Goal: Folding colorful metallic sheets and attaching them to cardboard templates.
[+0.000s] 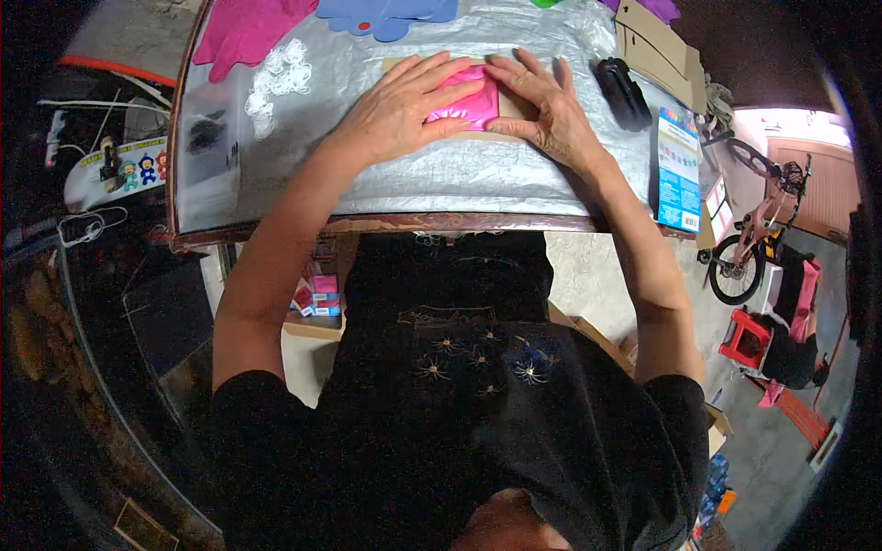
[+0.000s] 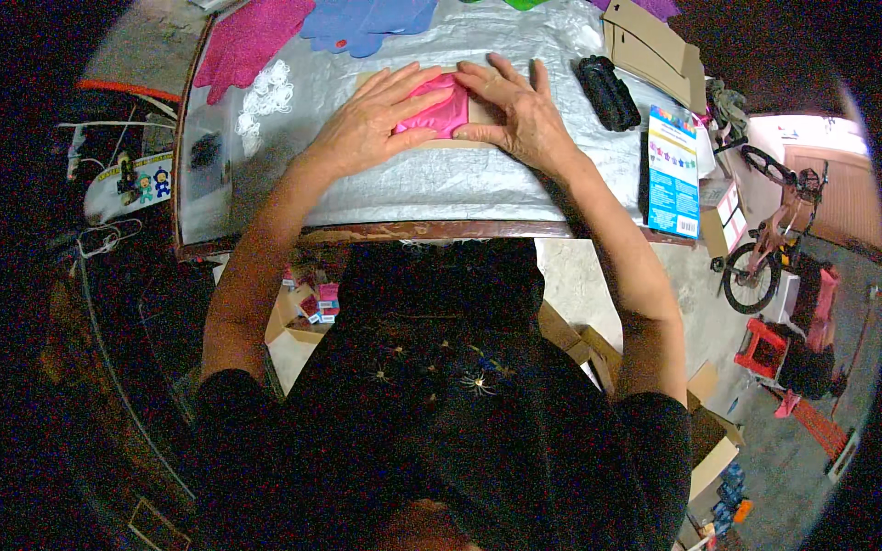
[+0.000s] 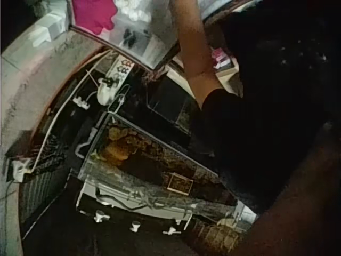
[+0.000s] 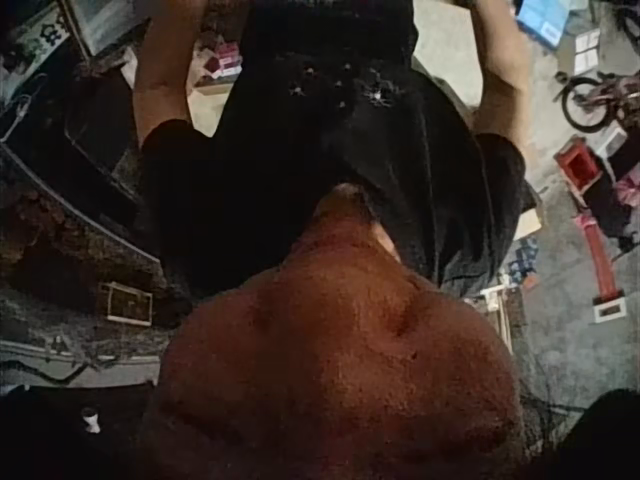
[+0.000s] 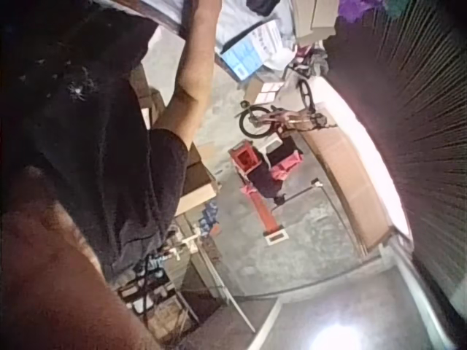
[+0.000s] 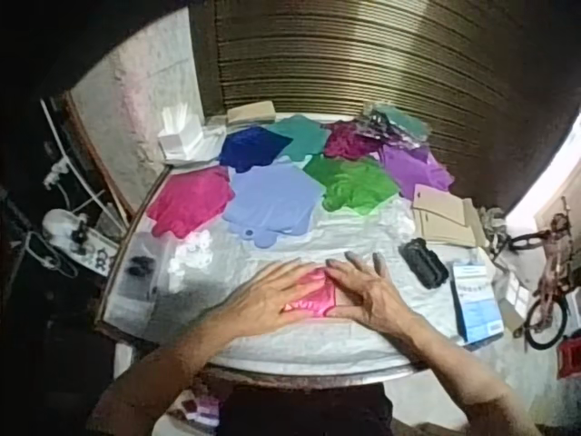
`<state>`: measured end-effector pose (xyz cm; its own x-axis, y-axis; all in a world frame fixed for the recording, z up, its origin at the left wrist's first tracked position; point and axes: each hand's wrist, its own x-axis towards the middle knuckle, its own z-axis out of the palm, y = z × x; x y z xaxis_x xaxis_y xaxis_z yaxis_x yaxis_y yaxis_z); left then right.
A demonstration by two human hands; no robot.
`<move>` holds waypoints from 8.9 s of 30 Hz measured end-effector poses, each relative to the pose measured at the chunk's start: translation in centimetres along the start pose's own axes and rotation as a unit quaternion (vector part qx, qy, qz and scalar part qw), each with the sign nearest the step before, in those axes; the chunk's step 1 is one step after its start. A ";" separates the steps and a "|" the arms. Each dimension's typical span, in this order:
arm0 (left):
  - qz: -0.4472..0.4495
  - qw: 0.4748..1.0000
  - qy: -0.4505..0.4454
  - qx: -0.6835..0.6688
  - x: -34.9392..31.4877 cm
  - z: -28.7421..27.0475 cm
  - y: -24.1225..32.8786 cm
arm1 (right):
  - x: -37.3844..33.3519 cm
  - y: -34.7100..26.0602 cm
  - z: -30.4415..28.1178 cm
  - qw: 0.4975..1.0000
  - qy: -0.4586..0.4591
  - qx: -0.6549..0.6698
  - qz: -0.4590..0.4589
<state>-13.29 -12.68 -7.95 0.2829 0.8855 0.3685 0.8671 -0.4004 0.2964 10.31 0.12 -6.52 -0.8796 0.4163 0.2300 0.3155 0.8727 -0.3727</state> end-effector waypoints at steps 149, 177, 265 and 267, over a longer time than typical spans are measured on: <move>-0.353 0.720 0.148 -0.579 -5.5 -6.2 10.5 | -5.6 -8.2 -3.3 0.802 0.059 0.532 0.265; -0.447 0.842 0.302 0.011 -21.9 -18.8 -5.4 | -8.3 -5.7 -6.3 0.740 0.112 0.605 0.272; -0.346 0.937 -0.028 -0.045 1.0 -0.8 6.3 | -2.6 -1.6 -0.7 0.834 -0.006 0.426 0.349; -0.336 0.941 -0.013 -0.033 0.9 -1.0 6.4 | -2.3 -2.0 -0.7 0.837 -0.006 0.420 0.350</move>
<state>-7.89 -14.69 -4.89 -0.3098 0.9491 0.0563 0.8269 0.2397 0.5087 12.00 -2.41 -5.68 -0.5888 0.7441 -0.3158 0.3973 -0.0738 -0.9147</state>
